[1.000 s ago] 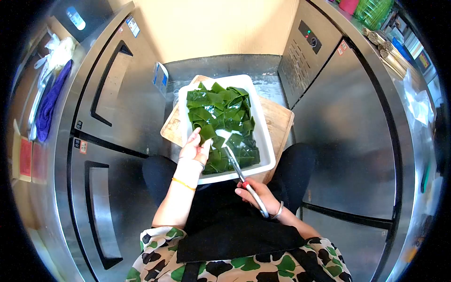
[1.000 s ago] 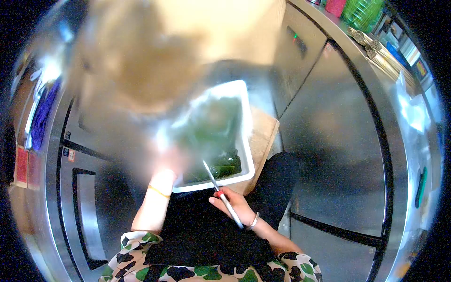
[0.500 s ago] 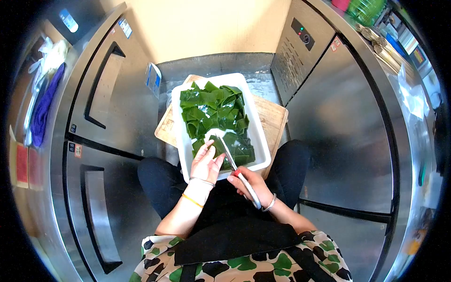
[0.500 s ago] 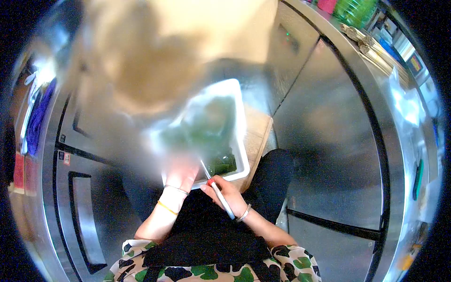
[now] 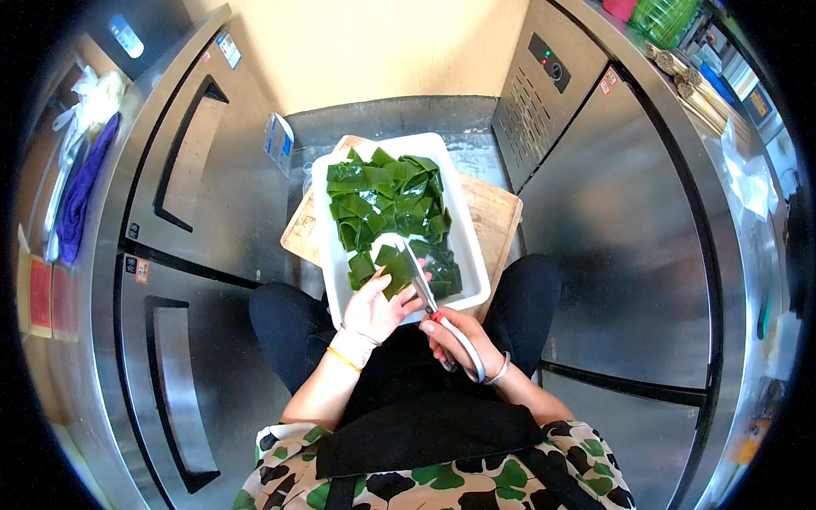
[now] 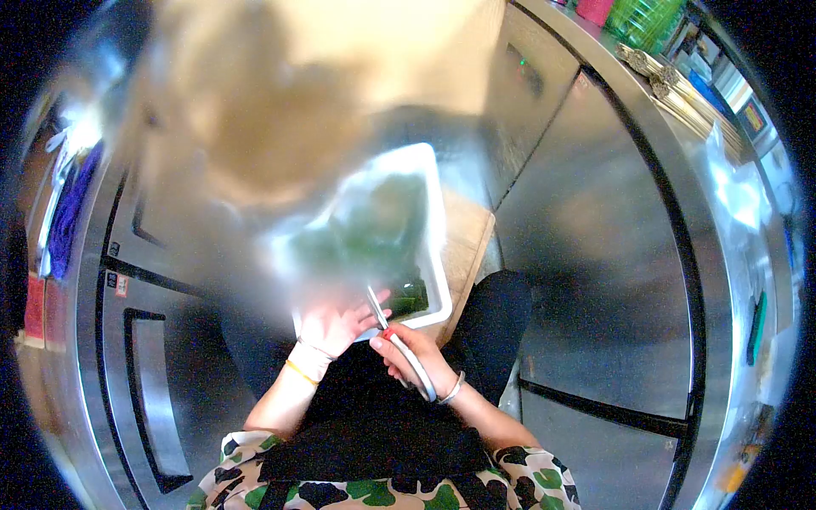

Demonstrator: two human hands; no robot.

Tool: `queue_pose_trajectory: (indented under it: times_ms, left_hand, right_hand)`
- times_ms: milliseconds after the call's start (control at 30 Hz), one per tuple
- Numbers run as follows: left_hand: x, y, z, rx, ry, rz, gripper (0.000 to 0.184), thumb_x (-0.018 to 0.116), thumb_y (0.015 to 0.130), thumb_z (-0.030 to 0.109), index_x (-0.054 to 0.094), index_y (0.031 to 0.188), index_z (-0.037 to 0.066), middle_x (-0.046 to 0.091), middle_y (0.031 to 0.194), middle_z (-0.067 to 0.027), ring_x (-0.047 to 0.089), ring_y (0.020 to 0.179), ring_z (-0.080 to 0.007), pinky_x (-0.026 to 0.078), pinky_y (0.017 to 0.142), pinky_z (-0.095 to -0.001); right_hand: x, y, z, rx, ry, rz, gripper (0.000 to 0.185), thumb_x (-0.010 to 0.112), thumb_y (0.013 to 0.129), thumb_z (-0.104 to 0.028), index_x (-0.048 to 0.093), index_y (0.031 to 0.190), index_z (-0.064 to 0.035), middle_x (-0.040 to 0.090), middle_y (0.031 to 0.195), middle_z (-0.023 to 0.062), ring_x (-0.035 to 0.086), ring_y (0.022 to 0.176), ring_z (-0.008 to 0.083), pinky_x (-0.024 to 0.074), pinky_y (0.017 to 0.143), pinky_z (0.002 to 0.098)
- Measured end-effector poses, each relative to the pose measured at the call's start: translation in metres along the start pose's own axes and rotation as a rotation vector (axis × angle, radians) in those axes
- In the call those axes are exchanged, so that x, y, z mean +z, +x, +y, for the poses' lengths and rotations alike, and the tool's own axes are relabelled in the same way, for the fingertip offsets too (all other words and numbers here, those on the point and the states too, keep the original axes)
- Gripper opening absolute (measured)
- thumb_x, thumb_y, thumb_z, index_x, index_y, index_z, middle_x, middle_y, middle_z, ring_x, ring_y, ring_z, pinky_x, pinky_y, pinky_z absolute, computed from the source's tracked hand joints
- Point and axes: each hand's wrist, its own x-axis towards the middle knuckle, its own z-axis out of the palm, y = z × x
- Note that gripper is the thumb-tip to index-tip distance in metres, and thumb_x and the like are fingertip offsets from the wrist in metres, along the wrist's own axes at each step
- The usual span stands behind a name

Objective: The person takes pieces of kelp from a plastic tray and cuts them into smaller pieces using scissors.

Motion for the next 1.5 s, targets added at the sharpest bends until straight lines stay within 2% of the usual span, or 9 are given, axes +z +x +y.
queue_pose_trajectory:
  times_ms: [167,333,767,900,967,1100,1133,1333,1500]
  left_hand:
    - [-0.015,0.004,-0.005,-0.032,0.008,-0.116,0.045,0.050,0.093,0.017,0.040,0.136,0.006,0.051,0.134,-0.0169,0.048,0.124,-0.0355,0.038,0.105,-0.0494]
    - [-0.007,0.002,-0.003,0.154,0.172,0.095,0.016,0.061,0.090,0.005,0.062,0.106,0.009,0.066,0.108,-0.0077,0.063,0.098,-0.0187,0.054,0.086,-0.0327]
    - [-0.014,0.007,0.005,0.200,0.412,0.294,0.014,0.065,0.086,-0.001,0.057,0.088,0.009,0.066,0.089,-0.0039,0.065,0.080,-0.0137,0.056,0.071,-0.0276]
    - [-0.011,0.002,0.020,0.061,0.739,0.285,0.018,0.068,0.083,-0.002,0.060,0.096,0.008,0.064,0.089,-0.0019,0.063,0.078,-0.0112,0.054,0.070,-0.0250]
    - [-0.022,0.004,0.029,0.136,1.651,0.030,0.022,0.071,0.080,0.001,0.064,0.100,0.007,0.064,0.092,-0.0020,0.063,0.081,-0.0115,0.053,0.071,-0.0263]
    - [-0.058,0.040,0.039,0.260,2.177,0.022,0.020,0.068,0.078,0.008,0.068,0.099,0.008,0.065,0.097,-0.0082,0.063,0.093,-0.0253,0.051,0.082,-0.0347]
    - [-0.040,0.046,0.037,0.307,2.017,0.079,0.019,0.065,0.079,0.009,0.068,0.098,0.008,0.065,0.098,-0.0092,0.062,0.094,-0.0292,0.050,0.085,-0.0358]
    - [0.009,0.109,0.007,0.646,2.238,-0.068,0.045,0.072,0.074,0.014,0.058,0.116,0.006,0.057,0.114,-0.0108,0.054,0.107,-0.0307,0.048,0.089,-0.0378]
    - [-0.061,0.172,-0.009,0.367,2.403,0.012,0.047,0.076,0.071,0.021,0.060,0.113,0.008,0.058,0.108,-0.0115,0.056,0.104,-0.0288,0.049,0.086,-0.0393]
  right_hand:
    - [0.002,-0.002,0.000,0.041,0.225,-0.093,0.027,0.054,0.097,-0.034,0.055,0.094,-0.0074,0.053,0.066,-0.0028,0.052,0.054,0.0058,0.0427,0.048,0.0182]
    - [-0.001,-0.004,-0.003,0.065,0.296,-0.099,0.027,0.051,0.098,-0.032,0.056,0.097,-0.0057,0.053,0.068,-0.0012,0.052,0.055,0.0073,0.0426,0.049,0.0196]
    - [-0.001,-0.006,0.009,0.154,0.320,-0.068,0.026,0.054,0.097,-0.031,0.056,0.087,-0.0073,0.048,0.055,-0.0039,0.044,0.041,0.0063,0.0365,0.039,0.0197]
    - [-0.010,-0.009,0.013,0.102,0.297,0.024,0.020,0.059,0.095,-0.026,0.057,0.087,-0.0078,0.049,0.055,-0.0038,0.045,0.041,0.0058,0.0369,0.038,0.0196]
    - [-0.017,-0.012,0.017,0.074,0.313,0.121,0.019,0.060,0.095,-0.024,0.057,0.088,-0.0071,0.050,0.056,-0.0032,0.046,0.042,0.0060,0.0377,0.039,0.0199]
    - [-0.037,-0.016,0.024,0.024,0.322,0.217,0.017,0.060,0.094,-0.022,0.056,0.090,-0.0057,0.051,0.058,-0.0023,0.048,0.044,0.0064,0.0391,0.041,0.0198]
    - [-0.042,-0.017,0.028,0.014,0.287,0.221,0.018,0.060,0.094,-0.022,0.055,0.090,-0.0061,0.051,0.059,-0.0027,0.048,0.046,0.0060,0.0394,0.042,0.0197]
    - [-0.053,-0.018,0.035,0.027,0.300,0.274,0.017,0.063,0.092,-0.021,0.056,0.088,-0.0069,0.052,0.062,-0.0038,0.049,0.048,0.0049,0.0402,0.044,0.0198]
    - [-0.059,-0.022,0.037,0.078,0.268,0.299,0.016,0.065,0.091,-0.020,0.055,0.087,-0.0076,0.052,0.063,-0.0048,0.049,0.050,0.0041,0.0411,0.044,0.0196]
